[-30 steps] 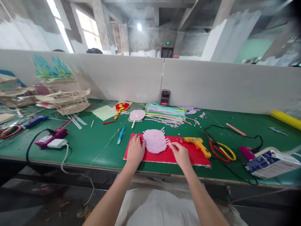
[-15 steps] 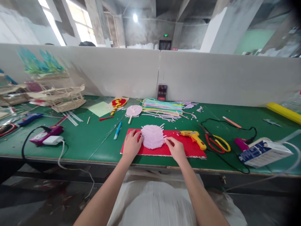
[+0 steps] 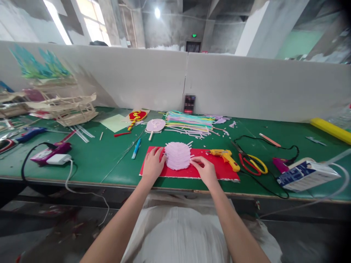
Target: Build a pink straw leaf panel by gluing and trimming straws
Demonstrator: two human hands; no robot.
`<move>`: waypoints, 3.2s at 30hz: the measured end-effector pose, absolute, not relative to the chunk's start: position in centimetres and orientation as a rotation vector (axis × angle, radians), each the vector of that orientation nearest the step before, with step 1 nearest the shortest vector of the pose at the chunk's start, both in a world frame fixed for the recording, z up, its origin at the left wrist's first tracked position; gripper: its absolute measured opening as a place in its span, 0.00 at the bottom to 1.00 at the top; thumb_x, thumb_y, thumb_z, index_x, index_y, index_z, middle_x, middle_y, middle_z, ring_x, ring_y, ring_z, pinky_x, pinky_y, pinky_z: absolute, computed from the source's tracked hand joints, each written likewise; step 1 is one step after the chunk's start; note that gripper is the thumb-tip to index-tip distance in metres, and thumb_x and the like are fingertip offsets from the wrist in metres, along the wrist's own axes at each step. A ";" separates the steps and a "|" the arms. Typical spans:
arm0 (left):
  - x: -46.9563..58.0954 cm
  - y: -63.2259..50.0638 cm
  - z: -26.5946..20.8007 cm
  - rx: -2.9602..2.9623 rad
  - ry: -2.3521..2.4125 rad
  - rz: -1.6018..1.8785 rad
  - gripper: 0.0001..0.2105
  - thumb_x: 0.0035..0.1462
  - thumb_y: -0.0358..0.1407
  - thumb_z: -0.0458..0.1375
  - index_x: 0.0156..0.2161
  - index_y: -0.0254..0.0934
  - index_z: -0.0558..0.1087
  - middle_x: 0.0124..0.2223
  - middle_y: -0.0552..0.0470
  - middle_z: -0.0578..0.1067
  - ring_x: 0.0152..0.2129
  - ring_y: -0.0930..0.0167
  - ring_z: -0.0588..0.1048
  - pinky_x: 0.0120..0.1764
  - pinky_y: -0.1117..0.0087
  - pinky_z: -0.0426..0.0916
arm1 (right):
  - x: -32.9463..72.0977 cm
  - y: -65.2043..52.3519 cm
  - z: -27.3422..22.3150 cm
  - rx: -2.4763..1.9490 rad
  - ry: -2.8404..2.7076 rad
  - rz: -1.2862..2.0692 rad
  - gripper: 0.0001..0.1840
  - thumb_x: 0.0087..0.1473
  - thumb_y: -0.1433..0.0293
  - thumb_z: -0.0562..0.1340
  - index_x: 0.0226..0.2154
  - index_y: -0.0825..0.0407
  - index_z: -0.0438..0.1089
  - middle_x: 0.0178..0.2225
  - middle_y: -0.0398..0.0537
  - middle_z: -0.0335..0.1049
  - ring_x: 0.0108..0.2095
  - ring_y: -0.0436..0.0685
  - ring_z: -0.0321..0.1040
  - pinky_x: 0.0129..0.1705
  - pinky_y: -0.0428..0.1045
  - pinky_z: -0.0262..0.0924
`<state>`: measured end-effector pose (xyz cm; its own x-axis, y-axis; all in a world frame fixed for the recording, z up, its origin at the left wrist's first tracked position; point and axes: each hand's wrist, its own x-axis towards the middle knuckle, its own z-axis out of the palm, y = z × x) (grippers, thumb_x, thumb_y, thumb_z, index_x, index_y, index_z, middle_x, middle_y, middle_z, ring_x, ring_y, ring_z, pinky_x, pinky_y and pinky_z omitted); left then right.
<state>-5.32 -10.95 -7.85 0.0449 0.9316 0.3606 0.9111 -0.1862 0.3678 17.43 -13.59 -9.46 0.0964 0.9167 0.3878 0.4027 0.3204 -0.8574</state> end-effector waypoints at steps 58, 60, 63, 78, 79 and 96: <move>-2.2 -15.6 -8.4 2.702 1.184 0.905 0.15 0.64 0.33 0.49 0.52 0.38 0.72 0.54 0.49 0.74 0.53 0.67 0.71 0.57 0.59 0.64 | 18.8 -13.5 -8.4 -1.058 -1.993 0.380 0.06 0.57 0.66 0.61 0.33 0.47 0.75 0.34 0.47 0.74 0.39 0.57 0.69 0.46 0.53 0.64; -2.2 -15.6 -8.4 2.684 1.178 0.915 0.15 0.64 0.33 0.49 0.52 0.40 0.72 0.54 0.49 0.74 0.53 0.67 0.71 0.57 0.59 0.64 | 18.8 -13.5 -8.5 -1.068 -1.983 0.377 0.06 0.56 0.66 0.61 0.33 0.47 0.75 0.34 0.47 0.74 0.39 0.57 0.69 0.46 0.54 0.65; -2.2 -15.6 -8.4 2.674 1.172 0.914 0.15 0.64 0.33 0.48 0.52 0.40 0.72 0.54 0.49 0.74 0.53 0.67 0.71 0.57 0.59 0.65 | 18.8 -13.4 -8.6 -1.079 -1.982 0.372 0.07 0.56 0.65 0.61 0.32 0.47 0.75 0.33 0.47 0.74 0.39 0.57 0.69 0.46 0.54 0.65; -2.1 -15.6 -8.4 2.687 1.183 0.900 0.16 0.64 0.33 0.48 0.53 0.38 0.71 0.55 0.49 0.73 0.53 0.67 0.71 0.57 0.59 0.64 | 18.8 -13.5 -8.4 -1.096 -2.006 0.373 0.07 0.57 0.66 0.61 0.32 0.47 0.75 0.34 0.48 0.73 0.39 0.57 0.69 0.45 0.53 0.64; -2.1 -15.6 -8.4 2.691 1.185 0.901 0.16 0.64 0.33 0.48 0.53 0.39 0.71 0.55 0.49 0.73 0.53 0.67 0.71 0.57 0.59 0.64 | 18.8 -13.5 -8.4 -1.097 -2.007 0.372 0.06 0.56 0.67 0.61 0.32 0.47 0.75 0.34 0.48 0.73 0.39 0.57 0.69 0.45 0.54 0.64; -2.2 -15.6 -8.5 2.800 1.180 0.833 0.16 0.65 0.34 0.47 0.52 0.38 0.72 0.55 0.47 0.73 0.53 0.65 0.71 0.57 0.59 0.64 | 18.9 -13.4 -8.5 -1.112 -2.013 0.382 0.08 0.57 0.65 0.60 0.32 0.47 0.75 0.34 0.48 0.73 0.39 0.58 0.68 0.45 0.54 0.64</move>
<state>-2.16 -15.63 -8.54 0.5800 0.6631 0.4732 0.6680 -0.7196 0.1897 18.89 -13.43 -8.49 -0.3050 0.8146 0.4934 0.5769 0.5702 -0.5849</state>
